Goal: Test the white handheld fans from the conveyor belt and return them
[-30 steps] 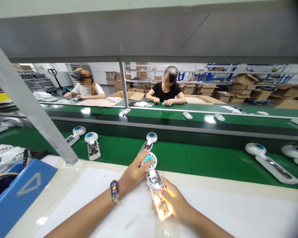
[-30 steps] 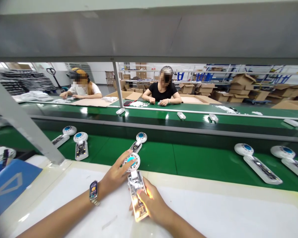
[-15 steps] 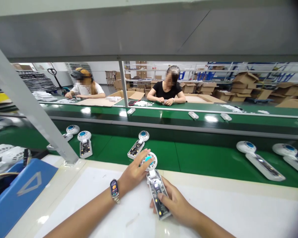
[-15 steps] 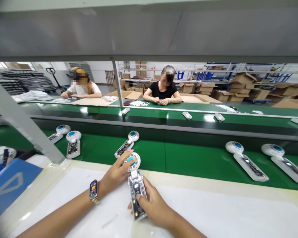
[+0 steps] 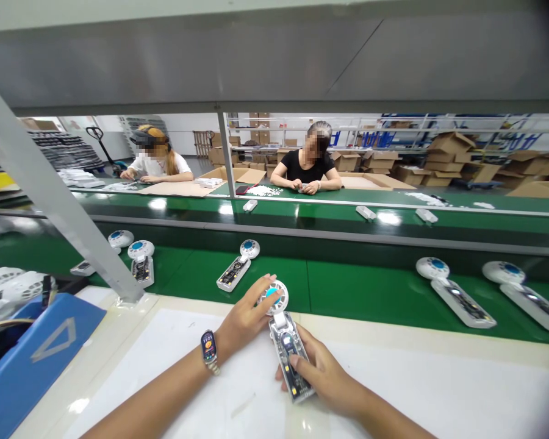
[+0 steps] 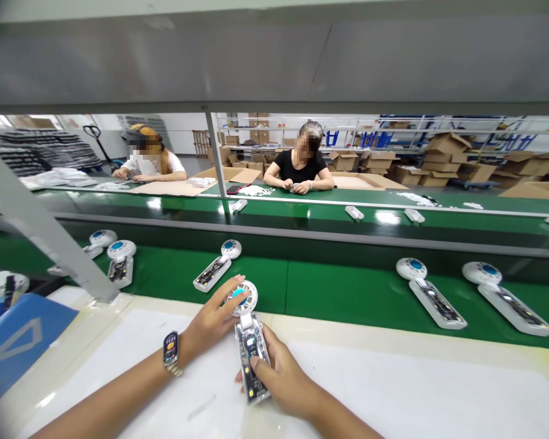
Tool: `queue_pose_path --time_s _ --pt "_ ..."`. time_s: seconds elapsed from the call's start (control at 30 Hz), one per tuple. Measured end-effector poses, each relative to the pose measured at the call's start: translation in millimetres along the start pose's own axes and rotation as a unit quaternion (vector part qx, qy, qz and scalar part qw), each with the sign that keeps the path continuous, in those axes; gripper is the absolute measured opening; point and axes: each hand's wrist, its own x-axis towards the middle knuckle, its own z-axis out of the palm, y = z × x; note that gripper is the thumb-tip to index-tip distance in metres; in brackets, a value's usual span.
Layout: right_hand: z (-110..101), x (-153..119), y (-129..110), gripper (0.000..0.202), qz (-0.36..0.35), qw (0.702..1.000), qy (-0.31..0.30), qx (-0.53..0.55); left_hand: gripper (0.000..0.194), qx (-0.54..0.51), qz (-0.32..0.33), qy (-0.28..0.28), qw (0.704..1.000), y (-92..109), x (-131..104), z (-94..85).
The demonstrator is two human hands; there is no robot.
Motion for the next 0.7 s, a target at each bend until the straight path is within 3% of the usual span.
queue_pose_path --time_s 0.47,0.7 --pt "4.7 0.8 -8.5 0.069 -0.002 1.0 -0.001 -0.007 0.047 0.003 0.013 0.012 1.0 -3.5 -2.2 2.0" --pt "6.8 3.8 -4.5 0.066 0.007 0.999 0.029 0.026 0.052 0.011 -0.014 -0.023 1.0 -3.2 -2.7 1.2"
